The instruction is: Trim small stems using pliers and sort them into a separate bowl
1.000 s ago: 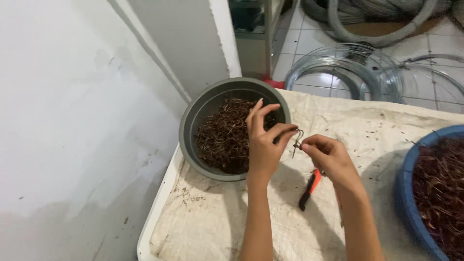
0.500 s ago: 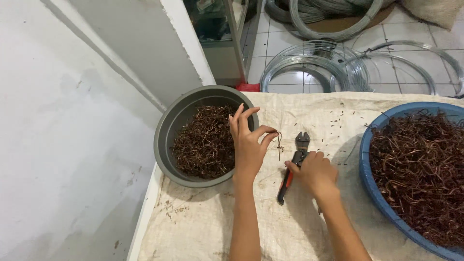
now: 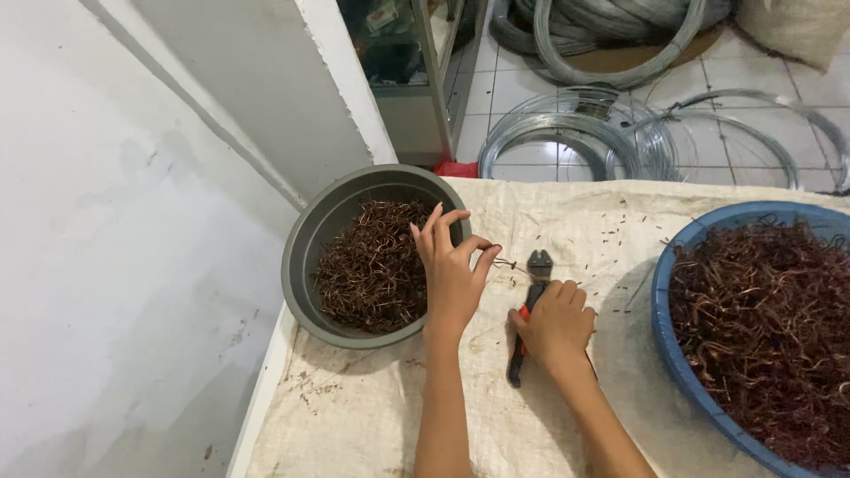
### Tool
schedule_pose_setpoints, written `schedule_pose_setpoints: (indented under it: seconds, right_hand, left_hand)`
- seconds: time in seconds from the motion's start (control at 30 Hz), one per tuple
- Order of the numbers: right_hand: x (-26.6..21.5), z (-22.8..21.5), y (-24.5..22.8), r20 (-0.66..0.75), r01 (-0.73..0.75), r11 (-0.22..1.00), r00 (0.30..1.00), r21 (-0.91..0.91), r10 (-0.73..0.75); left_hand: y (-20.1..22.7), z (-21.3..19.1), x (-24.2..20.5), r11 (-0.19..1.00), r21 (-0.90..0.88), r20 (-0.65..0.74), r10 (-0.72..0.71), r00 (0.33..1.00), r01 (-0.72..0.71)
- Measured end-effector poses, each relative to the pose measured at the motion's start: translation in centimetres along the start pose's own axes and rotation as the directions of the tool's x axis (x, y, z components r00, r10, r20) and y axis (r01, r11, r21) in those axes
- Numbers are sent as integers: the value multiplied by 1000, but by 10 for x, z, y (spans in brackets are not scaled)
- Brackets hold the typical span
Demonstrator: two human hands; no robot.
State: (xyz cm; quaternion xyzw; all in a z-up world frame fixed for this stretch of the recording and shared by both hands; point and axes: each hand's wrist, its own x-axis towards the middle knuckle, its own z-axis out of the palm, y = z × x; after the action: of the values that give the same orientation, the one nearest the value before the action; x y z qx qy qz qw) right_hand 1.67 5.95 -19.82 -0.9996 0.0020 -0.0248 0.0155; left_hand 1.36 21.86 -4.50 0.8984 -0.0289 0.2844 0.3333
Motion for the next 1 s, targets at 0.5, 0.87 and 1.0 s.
schedule_pose_setpoints:
  seconds: [0.5, 0.87, 1.0]
  right_hand:
    - [14, -154, 30, 402, -266, 499, 896, 825, -188]
    - [8, -149, 11, 170, -40, 609, 973, 792, -157]
    - [10, -150, 7, 181, -76, 607, 977, 791, -112]
  left_hand:
    - [6, -3, 1, 995, -71, -20, -67, 998, 66]
    - [9, -7, 4, 995, -72, -36, -71, 997, 68]
    - [7, -9, 3, 989, -113, -47, -97, 994, 91]
